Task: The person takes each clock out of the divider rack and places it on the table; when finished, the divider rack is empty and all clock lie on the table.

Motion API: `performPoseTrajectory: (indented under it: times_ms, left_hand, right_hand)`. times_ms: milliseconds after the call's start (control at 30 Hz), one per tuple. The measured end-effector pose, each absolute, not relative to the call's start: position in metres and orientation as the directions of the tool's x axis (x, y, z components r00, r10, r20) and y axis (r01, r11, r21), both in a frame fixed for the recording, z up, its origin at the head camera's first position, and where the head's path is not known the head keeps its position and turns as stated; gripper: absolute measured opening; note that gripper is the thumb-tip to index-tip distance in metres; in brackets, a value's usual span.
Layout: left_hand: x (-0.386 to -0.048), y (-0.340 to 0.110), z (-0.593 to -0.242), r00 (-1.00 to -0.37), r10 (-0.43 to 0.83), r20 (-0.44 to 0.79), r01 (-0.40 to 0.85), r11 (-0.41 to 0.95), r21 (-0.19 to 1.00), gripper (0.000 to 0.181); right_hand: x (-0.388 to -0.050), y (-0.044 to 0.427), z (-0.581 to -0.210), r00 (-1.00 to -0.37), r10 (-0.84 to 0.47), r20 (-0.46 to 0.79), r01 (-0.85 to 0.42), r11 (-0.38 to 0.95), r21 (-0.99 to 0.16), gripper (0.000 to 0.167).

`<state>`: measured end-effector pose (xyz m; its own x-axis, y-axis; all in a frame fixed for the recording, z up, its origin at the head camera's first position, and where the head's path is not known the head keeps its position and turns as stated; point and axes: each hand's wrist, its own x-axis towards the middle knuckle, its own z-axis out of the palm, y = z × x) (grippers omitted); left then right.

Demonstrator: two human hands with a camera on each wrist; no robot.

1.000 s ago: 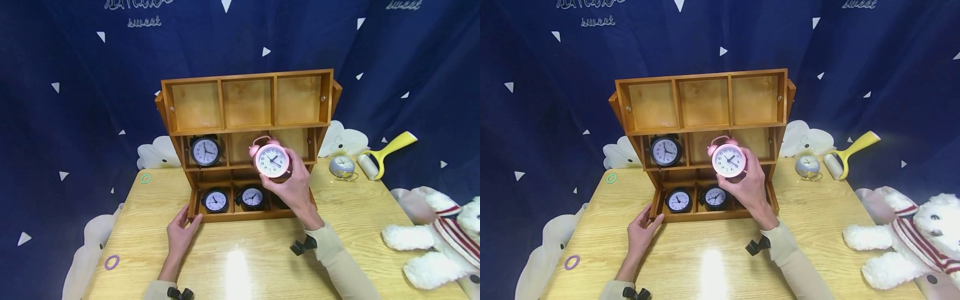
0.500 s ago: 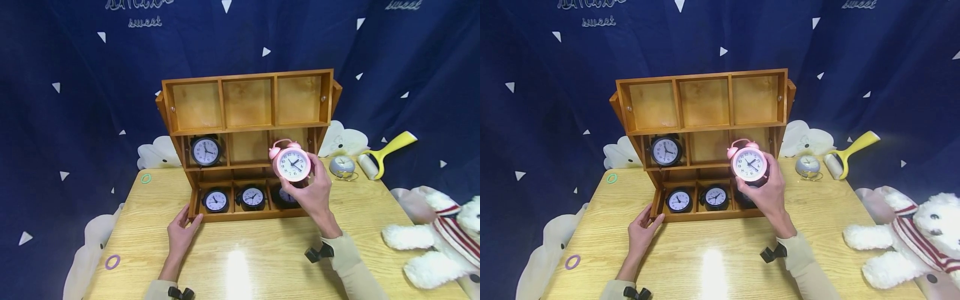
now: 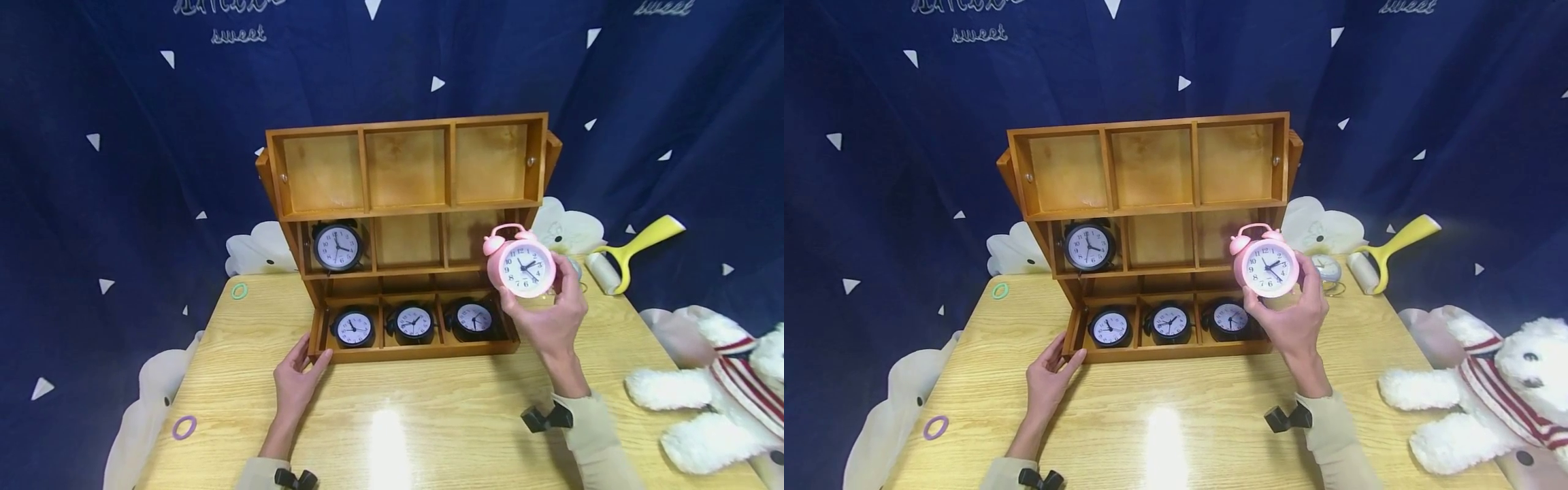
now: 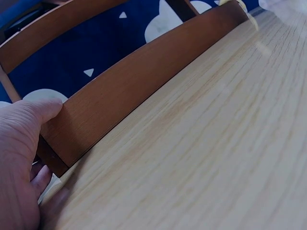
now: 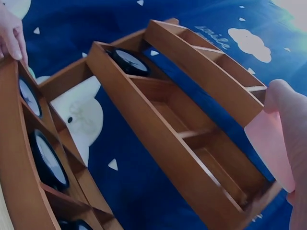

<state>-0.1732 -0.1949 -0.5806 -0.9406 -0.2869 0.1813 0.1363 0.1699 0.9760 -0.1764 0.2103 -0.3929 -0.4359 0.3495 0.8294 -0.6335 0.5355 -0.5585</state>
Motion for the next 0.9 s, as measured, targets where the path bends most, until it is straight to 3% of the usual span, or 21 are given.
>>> performPoseTrajectory:
  times_ms: [167,500,633,900]
  left_hand:
    - [-0.174,-0.196,-0.58,-0.941,-0.285,0.184,0.138,0.173,0.975,0.068]
    - [-0.173,-0.195,-0.581,-0.937,-0.285,0.2,0.155,0.173,0.973,0.065]
    - [-0.173,-0.195,-0.582,-0.935,-0.285,0.209,0.164,0.173,0.971,0.065]
    - [-0.174,-0.194,-0.582,-0.935,-0.291,0.201,0.161,0.156,0.974,0.065]
  right_hand:
    - [-0.175,0.227,-0.394,-0.444,0.396,0.804,-0.616,0.516,-0.595,0.078]
    - [-0.182,0.252,-0.393,-0.397,0.524,0.754,-0.581,0.493,-0.648,0.074]
    - [-0.19,0.263,-0.399,-0.422,0.574,0.701,-0.547,0.455,-0.702,0.071]
    - [-0.221,0.291,-0.43,-0.534,0.61,0.586,-0.373,0.451,-0.81,0.075]
